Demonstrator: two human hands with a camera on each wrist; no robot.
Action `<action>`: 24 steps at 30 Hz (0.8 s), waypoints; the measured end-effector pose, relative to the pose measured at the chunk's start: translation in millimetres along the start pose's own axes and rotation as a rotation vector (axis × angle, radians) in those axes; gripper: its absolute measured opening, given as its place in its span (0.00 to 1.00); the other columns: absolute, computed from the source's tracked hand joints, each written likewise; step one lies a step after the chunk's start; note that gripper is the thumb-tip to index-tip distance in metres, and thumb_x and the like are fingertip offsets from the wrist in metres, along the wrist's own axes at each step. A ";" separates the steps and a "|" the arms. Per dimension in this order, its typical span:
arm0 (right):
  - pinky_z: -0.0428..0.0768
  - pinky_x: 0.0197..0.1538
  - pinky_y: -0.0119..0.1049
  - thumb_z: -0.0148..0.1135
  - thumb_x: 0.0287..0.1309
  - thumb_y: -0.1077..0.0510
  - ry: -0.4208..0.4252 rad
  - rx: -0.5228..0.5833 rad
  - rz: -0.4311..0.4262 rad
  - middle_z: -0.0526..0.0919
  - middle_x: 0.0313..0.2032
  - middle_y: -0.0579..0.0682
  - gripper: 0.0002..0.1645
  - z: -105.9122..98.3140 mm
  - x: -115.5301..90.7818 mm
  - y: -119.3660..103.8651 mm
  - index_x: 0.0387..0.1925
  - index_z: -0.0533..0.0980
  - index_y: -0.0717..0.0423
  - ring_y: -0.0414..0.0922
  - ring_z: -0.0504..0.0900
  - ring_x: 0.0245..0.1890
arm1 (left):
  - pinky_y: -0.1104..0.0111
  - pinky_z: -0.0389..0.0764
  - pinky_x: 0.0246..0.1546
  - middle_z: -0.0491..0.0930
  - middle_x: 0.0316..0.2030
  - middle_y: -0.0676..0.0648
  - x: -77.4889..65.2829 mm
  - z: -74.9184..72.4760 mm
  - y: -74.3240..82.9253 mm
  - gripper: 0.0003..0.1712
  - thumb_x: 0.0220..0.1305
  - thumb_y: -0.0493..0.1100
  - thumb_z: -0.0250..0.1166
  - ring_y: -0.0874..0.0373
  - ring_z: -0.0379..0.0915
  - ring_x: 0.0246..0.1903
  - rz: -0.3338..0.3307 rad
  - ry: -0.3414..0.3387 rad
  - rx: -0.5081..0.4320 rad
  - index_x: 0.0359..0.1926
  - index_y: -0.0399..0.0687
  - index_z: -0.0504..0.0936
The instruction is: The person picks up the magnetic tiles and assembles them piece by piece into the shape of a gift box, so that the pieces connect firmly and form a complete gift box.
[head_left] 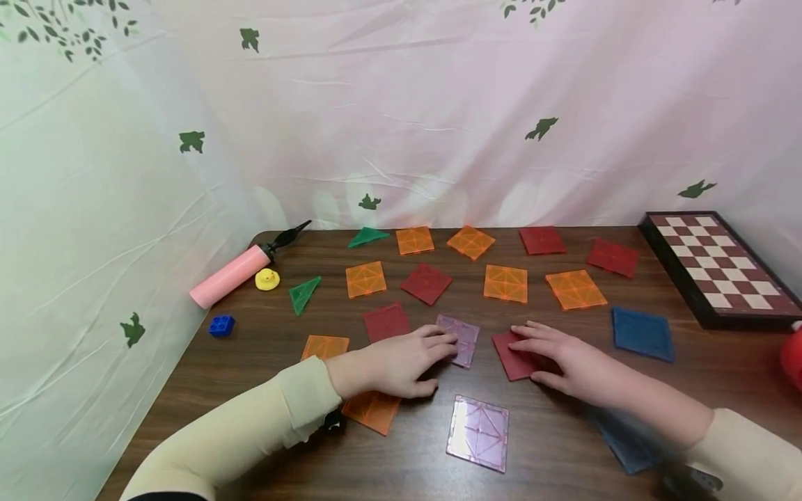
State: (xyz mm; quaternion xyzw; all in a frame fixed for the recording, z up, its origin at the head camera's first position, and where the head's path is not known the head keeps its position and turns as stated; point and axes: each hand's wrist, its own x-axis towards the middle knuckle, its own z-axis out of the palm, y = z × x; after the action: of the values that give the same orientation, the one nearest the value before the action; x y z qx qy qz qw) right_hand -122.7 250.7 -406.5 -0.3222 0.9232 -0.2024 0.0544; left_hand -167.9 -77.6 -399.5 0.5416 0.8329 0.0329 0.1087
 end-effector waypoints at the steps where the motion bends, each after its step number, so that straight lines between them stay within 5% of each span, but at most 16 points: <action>1: 0.72 0.61 0.63 0.75 0.57 0.59 0.007 -0.007 0.005 0.72 0.69 0.58 0.31 1.1 0.6 -2.1 0.63 0.79 0.52 0.66 0.66 0.69 | 0.64 0.59 0.72 0.64 0.74 0.40 0.7 0.4 1.6 0.35 0.71 0.50 0.62 0.45 0.54 0.74 -0.006 0.001 0.010 0.73 0.39 0.68; 10: 0.74 0.60 0.61 0.73 0.61 0.56 0.047 -0.082 0.052 0.73 0.68 0.60 0.31 10.0 7.5 -13.1 0.66 0.77 0.53 0.64 0.68 0.68 | 0.63 0.57 0.73 0.64 0.73 0.38 5.2 2.3 13.6 0.36 0.69 0.52 0.62 0.45 0.56 0.73 -0.047 0.024 0.022 0.71 0.38 0.70; 24: 0.76 0.60 0.58 0.74 0.59 0.56 0.122 -0.130 -0.018 0.75 0.65 0.60 0.32 20.3 17.5 -14.5 0.65 0.78 0.55 0.60 0.71 0.65 | 0.63 0.60 0.71 0.60 0.75 0.39 10.3 4.9 29.6 0.36 0.76 0.57 0.52 0.44 0.55 0.73 -0.119 0.012 0.077 0.75 0.41 0.67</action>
State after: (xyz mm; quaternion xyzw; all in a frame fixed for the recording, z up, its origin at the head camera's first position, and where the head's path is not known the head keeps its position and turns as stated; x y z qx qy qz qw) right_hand -123.5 222.7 -418.6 -0.3202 0.9331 -0.1616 -0.0249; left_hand -144.4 -56.4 -400.7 0.4945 0.8650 -0.0024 0.0849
